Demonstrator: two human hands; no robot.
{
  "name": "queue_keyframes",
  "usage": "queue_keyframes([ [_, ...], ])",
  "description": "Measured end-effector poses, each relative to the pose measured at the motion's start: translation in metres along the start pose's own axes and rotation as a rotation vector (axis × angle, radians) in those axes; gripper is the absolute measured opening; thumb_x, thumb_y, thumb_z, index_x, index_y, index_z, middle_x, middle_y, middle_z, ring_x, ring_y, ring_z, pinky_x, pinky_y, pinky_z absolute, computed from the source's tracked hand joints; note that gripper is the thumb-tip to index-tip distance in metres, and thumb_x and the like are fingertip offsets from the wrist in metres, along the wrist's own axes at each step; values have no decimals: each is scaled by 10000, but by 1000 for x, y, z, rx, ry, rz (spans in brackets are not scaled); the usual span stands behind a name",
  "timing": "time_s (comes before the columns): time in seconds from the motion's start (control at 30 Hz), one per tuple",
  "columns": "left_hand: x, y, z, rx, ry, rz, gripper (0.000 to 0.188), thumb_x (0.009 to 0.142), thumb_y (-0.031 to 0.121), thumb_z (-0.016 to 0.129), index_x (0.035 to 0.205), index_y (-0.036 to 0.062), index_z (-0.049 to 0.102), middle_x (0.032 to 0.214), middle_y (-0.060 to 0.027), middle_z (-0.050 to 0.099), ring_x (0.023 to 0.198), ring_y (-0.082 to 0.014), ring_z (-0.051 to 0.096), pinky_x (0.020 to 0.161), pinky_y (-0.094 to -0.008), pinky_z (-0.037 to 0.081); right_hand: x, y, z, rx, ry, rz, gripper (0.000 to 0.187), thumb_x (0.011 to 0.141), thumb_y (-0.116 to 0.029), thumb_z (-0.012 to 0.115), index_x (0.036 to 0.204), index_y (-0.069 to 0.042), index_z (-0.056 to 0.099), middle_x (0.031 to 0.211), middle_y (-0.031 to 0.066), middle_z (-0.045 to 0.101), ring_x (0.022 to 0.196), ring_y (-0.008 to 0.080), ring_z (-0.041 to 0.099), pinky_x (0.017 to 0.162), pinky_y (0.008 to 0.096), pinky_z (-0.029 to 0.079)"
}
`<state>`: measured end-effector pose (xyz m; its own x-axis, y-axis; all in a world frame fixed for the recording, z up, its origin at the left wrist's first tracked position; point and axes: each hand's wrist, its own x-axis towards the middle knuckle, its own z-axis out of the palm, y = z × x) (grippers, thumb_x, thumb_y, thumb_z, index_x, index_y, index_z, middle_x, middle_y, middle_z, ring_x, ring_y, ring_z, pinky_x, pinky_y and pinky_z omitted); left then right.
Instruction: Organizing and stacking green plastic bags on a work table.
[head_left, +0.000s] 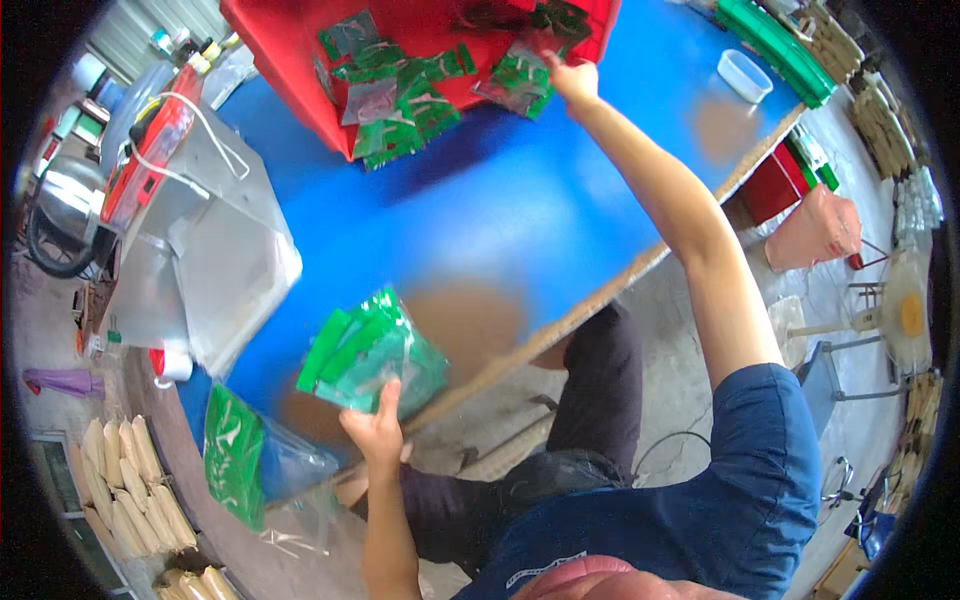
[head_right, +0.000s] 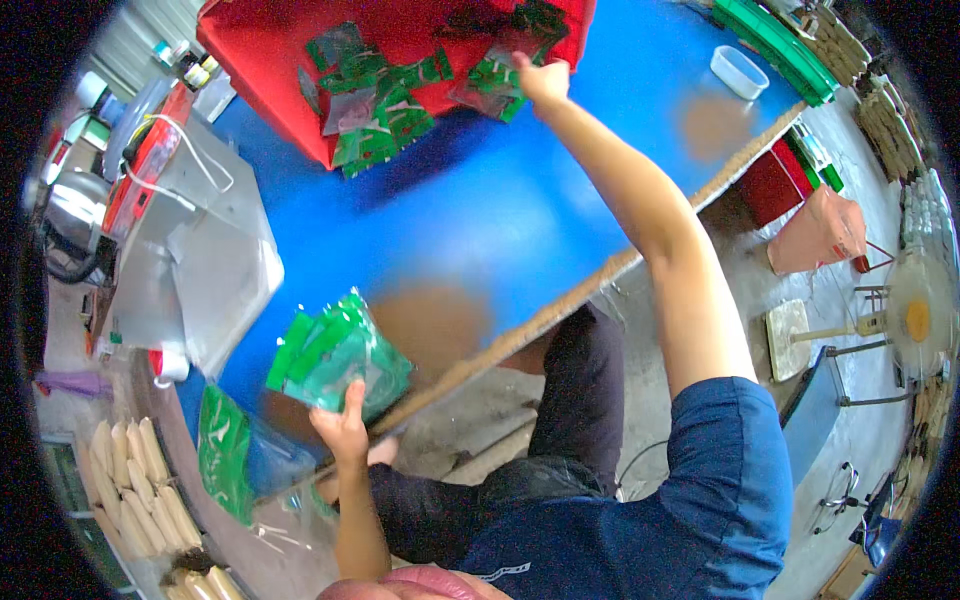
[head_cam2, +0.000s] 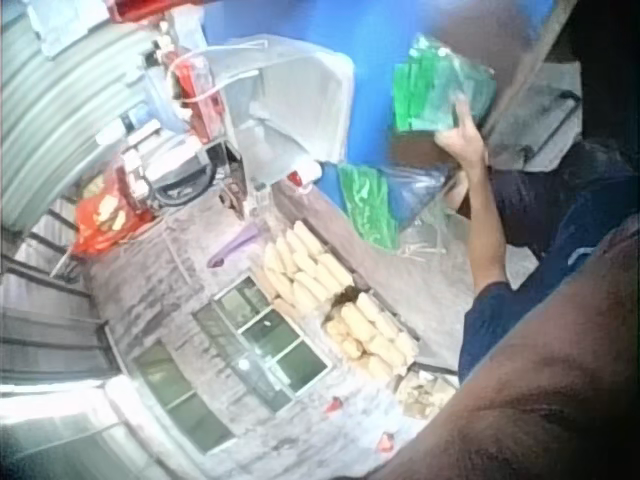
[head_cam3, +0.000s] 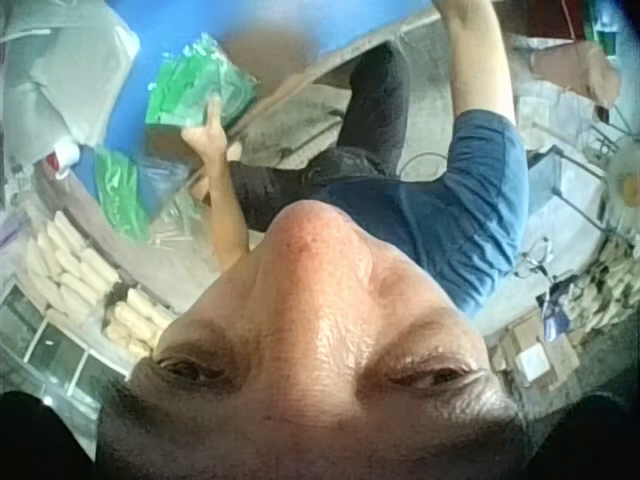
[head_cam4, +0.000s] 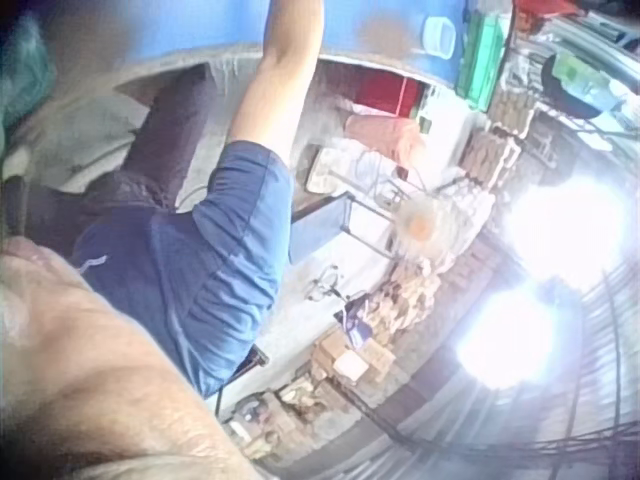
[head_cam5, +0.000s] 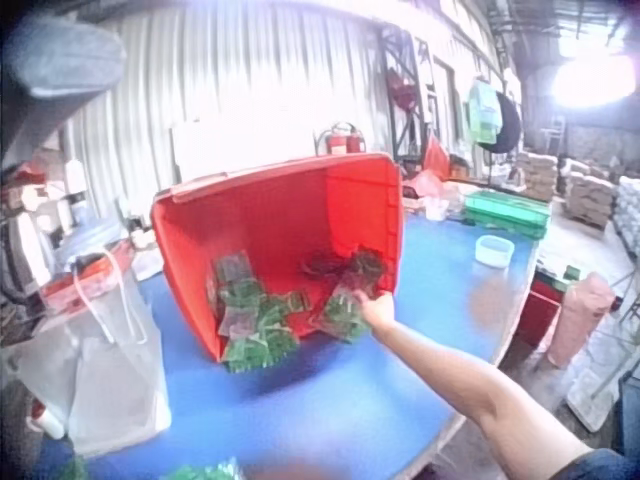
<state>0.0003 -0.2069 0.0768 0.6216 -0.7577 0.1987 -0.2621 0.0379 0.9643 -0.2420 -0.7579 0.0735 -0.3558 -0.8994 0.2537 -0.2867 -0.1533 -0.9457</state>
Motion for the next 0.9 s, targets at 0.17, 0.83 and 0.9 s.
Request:
queue_keyframes([
  [0.17,-4,9,-20,23,68,-207,293,828,49,772,1067,-72,655,1034,-99,694,927,-180,643,867,-327,495,35,4,82,151,156,389,692,658,-497,887,1075,19,691,1043,213,712,915,306,690,827,403,561],
  [0.83,-2,4,-25,-61,132,-152,317,871,90,741,1131,-59,637,1067,-58,680,945,-138,603,872,-305,478,-239,-40,19,500,-488,242,310,890,-138,727,1159,-3,651,1065,81,708,948,183,654,830,335,516],
  [0.9,0,-8,-25,-100,168,-143,315,874,104,743,1127,-53,641,1067,-53,678,941,-139,604,871,-306,476,-274,-57,3,669,-524,438,377,916,-205,719,1198,17,604,1085,101,683,955,204,653,848,331,520],
])
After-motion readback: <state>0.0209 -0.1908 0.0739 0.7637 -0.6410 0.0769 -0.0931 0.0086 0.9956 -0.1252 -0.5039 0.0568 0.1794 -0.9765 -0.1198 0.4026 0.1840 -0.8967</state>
